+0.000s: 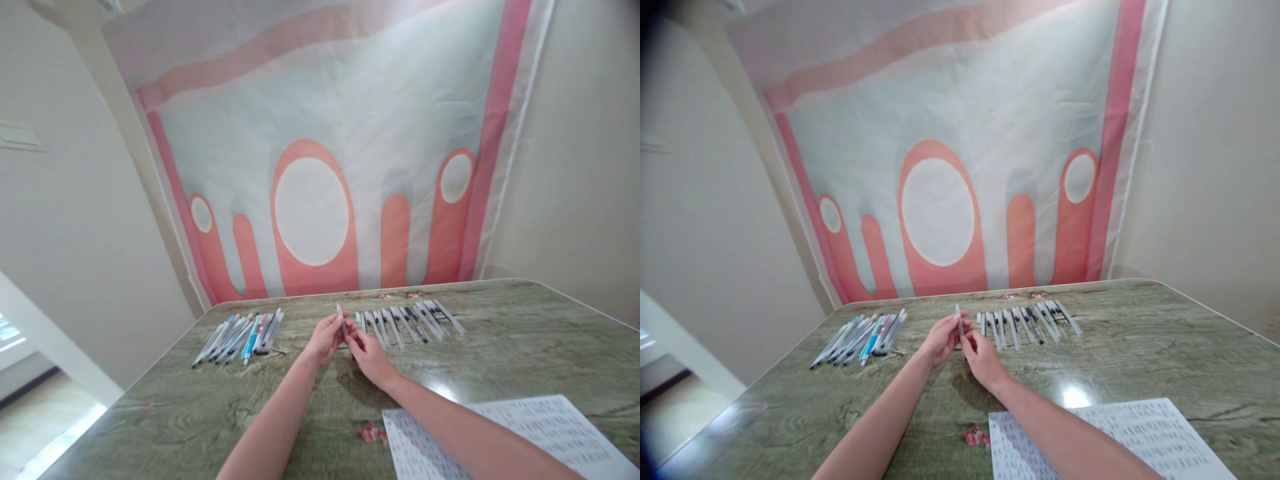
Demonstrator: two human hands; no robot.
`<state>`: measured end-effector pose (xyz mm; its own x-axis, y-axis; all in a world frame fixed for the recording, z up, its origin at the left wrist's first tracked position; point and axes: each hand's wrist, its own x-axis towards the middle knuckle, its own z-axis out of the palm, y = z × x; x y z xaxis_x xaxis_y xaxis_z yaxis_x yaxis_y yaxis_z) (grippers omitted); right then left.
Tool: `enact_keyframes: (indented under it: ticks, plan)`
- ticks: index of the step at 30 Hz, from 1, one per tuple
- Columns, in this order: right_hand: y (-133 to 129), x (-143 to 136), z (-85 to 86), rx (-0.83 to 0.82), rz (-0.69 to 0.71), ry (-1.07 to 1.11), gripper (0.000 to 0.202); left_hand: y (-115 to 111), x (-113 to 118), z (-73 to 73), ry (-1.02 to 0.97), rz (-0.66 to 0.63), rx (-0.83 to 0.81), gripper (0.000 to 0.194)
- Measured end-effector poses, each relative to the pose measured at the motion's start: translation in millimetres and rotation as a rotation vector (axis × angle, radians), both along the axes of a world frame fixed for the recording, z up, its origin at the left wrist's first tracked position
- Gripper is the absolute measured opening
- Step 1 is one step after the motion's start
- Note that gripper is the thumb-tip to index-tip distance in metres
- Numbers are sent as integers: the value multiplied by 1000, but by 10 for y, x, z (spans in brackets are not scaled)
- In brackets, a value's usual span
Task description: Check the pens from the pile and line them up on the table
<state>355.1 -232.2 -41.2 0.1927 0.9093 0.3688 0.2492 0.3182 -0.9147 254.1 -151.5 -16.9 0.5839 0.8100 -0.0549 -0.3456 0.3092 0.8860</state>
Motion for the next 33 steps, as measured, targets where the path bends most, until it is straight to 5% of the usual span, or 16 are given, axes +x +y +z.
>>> enact_keyframes:
  ticks: [6,10,33]
  plan:
    - [28,-14,-74,-160,119,49,41,76,-225,-68,-219,182,-96,24]
    - [42,-12,-99,-160,153,20,39,144,-285,-125,-301,174,-100,23]
    - [38,0,-93,-126,49,-87,36,123,-298,-206,-282,292,-158,17]
